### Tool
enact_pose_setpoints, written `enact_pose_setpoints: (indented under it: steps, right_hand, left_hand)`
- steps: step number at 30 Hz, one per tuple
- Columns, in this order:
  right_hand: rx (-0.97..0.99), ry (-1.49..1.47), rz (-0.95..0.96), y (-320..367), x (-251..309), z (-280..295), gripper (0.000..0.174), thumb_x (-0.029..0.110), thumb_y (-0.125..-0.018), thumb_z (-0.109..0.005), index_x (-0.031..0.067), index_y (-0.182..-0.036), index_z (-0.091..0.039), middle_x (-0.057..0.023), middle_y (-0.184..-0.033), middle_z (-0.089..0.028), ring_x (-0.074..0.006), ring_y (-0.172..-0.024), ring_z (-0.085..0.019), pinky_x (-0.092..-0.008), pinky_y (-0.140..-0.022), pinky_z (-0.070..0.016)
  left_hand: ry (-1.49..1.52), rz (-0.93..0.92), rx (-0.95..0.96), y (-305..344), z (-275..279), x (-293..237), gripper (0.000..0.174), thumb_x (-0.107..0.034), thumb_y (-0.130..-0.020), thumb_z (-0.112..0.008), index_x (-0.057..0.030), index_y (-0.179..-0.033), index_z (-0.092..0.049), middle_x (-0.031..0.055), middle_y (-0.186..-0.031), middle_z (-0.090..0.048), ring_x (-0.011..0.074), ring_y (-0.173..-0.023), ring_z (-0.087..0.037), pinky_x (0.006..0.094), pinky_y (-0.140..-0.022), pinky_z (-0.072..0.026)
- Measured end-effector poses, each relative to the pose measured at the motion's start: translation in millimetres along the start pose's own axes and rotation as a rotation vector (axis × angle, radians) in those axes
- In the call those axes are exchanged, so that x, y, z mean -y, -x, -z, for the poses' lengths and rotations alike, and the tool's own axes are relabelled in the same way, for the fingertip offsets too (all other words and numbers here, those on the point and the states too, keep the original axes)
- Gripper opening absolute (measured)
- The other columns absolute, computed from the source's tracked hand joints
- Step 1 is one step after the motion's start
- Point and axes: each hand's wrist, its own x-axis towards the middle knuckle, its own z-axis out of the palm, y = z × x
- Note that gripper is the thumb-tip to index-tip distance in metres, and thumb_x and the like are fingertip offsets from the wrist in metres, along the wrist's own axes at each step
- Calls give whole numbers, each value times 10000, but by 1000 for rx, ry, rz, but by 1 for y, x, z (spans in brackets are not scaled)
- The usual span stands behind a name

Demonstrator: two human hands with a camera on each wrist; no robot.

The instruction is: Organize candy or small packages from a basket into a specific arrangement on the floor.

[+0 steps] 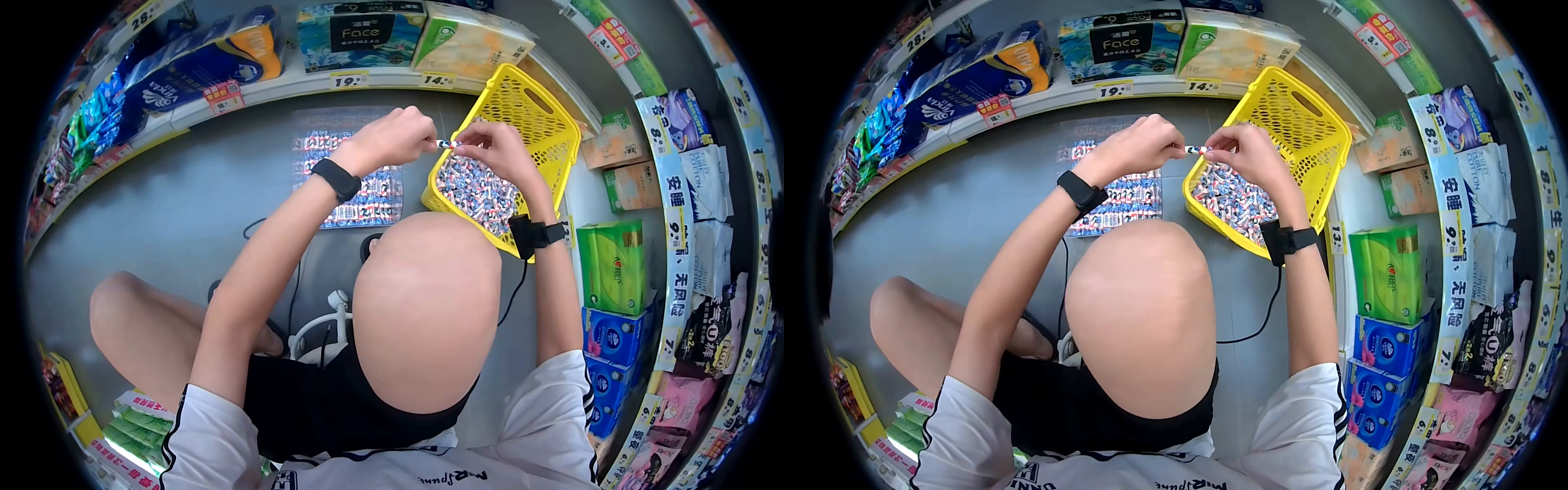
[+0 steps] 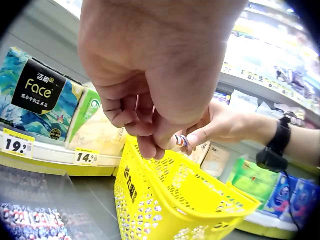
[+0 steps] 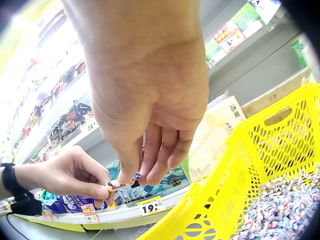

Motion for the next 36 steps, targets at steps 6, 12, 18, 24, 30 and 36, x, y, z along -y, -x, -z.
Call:
enact_pose_setpoints:
  steps: [6,12,18,24,30,36]
  right_hand:
    - [26,142,113,-36,31,-32,223,133,-842,-810,21,-1029,-764,-110,-864,-751,-191,-775,-689,-333,-748,-554]
    - [80,83,140,-67,48,-74,250,156,-822,-832,11,-1015,-768,-127,-871,-746,-205,-779,-695,-334,-744,-557]
    - [116,107,200,-94,52,-114,248,145,-817,-823,8,-1016,-768,-150,-866,-736,-230,-773,-694,-354,-741,-556]
    - [94,115,236,-121,62,-152,216,118,-810,-802,10,-994,-766,-161,-865,-729,-256,-777,-697,-363,-735,-554]
    - [95,143,185,-135,55,-177,208,145,-825,-790,50,-1009,-772,-158,-922,-747,-325,-872,-720,-416,-786,-562]
    - [124,131,59,-146,36,-203,219,146,-811,-803,56,-1009,-770,-158,-936,-747,-329,-891,-723,-419,-814,-563]
  left_hand:
    - [11,-8,-53,34,14,35,152,-138,-904,-687,0,-949,-735,212,-898,-707,394,-913,-667,479,-821,-525]
    - [64,168,12,63,34,61,201,-192,-942,-666,-28,-1021,-751,220,-976,-710,397,-1016,-653,493,-906,-517]
    - [90,262,-2,92,29,105,211,-211,-938,-667,-32,-1005,-756,227,-975,-711,404,-1002,-658,497,-901,-518]
    - [-11,220,-5,117,28,142,223,-226,-916,-688,-48,-1045,-724,199,-1072,-710,411,-1006,-653,512,-895,-515]
    - [13,166,-188,121,21,149,262,-185,-870,-740,-40,-1077,-674,176,-1051,-705,402,-980,-658,503,-845,-537]
    - [-50,247,-306,123,-21,165,137,-139,-886,-685,-32,-951,-628,167,-932,-679,392,-970,-656,505,-797,-537]
